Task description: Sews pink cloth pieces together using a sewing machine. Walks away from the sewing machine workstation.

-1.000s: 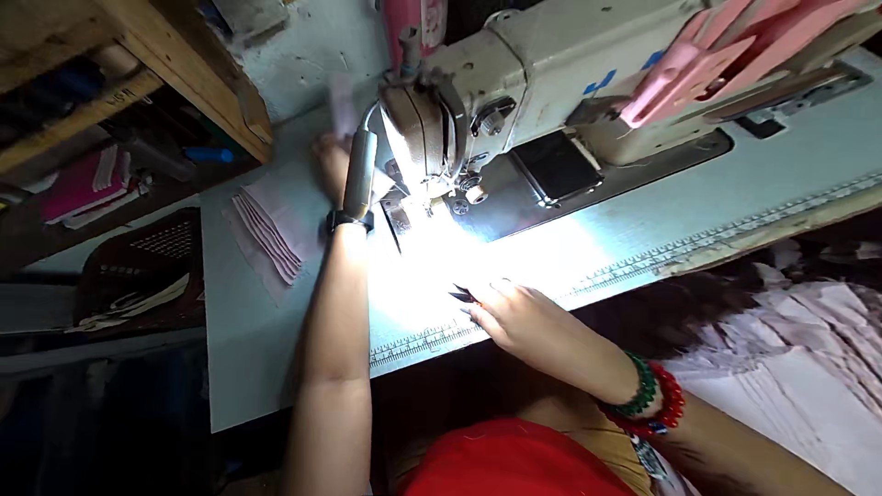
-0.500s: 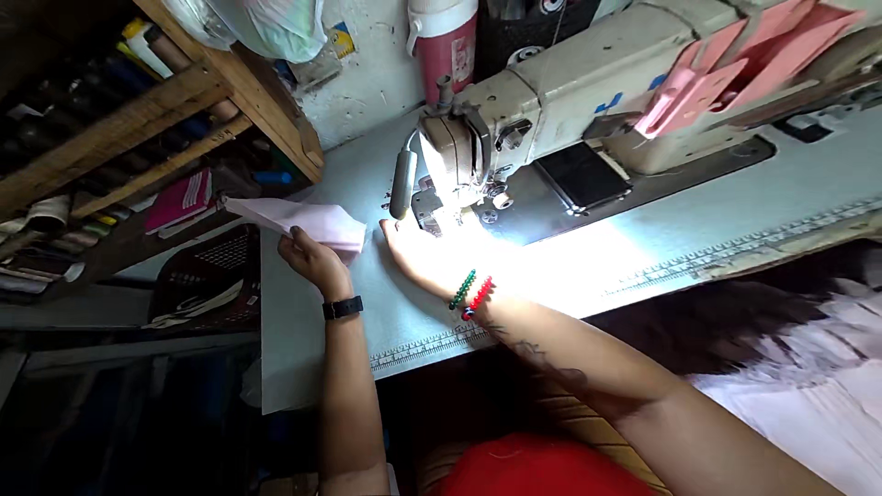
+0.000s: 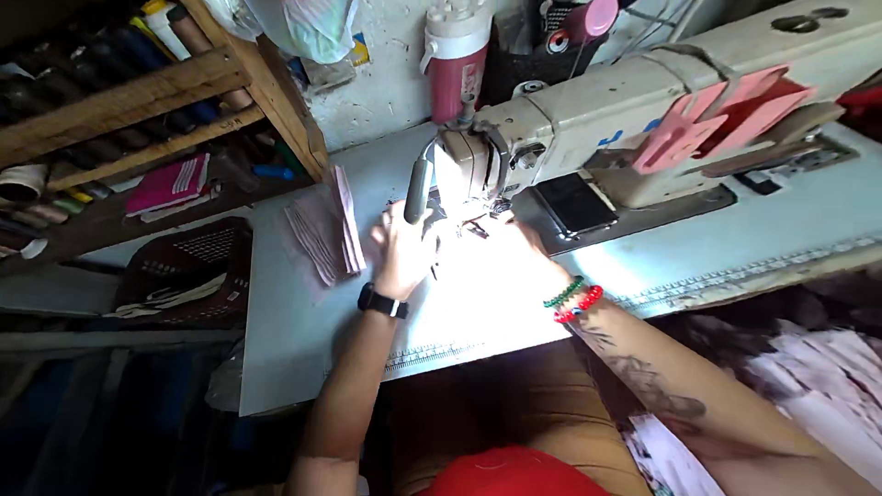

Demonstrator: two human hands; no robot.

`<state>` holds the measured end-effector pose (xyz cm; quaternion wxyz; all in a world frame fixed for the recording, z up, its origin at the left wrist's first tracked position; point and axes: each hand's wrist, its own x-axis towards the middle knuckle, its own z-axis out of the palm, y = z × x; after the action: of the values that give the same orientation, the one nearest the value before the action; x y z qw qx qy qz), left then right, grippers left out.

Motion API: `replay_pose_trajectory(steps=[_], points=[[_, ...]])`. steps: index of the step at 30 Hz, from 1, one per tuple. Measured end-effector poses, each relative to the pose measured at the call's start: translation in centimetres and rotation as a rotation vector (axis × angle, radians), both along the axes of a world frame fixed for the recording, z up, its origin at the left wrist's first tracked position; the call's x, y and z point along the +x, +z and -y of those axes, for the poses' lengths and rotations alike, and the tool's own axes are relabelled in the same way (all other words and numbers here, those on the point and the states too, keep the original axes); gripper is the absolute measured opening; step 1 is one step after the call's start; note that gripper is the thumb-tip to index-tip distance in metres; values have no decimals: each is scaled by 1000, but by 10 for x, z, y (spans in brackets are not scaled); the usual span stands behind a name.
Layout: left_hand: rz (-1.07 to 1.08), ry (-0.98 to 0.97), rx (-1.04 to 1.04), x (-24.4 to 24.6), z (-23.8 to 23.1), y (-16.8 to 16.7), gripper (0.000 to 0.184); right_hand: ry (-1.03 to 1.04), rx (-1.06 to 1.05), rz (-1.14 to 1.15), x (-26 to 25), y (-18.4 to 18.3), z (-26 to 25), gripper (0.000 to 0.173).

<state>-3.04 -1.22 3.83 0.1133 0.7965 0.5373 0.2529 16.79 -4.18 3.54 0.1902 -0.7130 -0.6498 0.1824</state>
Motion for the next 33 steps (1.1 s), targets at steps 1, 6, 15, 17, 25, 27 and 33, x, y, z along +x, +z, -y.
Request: replay_pose_trajectory(steps=[1, 6, 15, 17, 25, 27, 33], points=[[-77, -41, -44, 11, -11, -8, 39, 7, -9, 6, 0, -2, -5, 29], [-34, -72, -183, 30, -27, -26, 34, 28, -111, -3, -2, -2, -17, 30], [71, 10, -98, 25, -12, -35, 26, 175, 63, 26, 8, -19, -6, 24], [46, 15, -124, 31, -7, -31, 25, 263, 119, -14, 9, -14, 14, 16], [-95, -121, -22, 36, 9, -31, 20, 310, 107, -92, 21, -12, 39, 16], [-113, -154, 23, 33, 13, -31, 17, 307, 120, -18, 18, -11, 23, 19], [-200, -49, -31, 21, -21, -28, 18, 349, 130, 186, 14, -23, 17, 22]])
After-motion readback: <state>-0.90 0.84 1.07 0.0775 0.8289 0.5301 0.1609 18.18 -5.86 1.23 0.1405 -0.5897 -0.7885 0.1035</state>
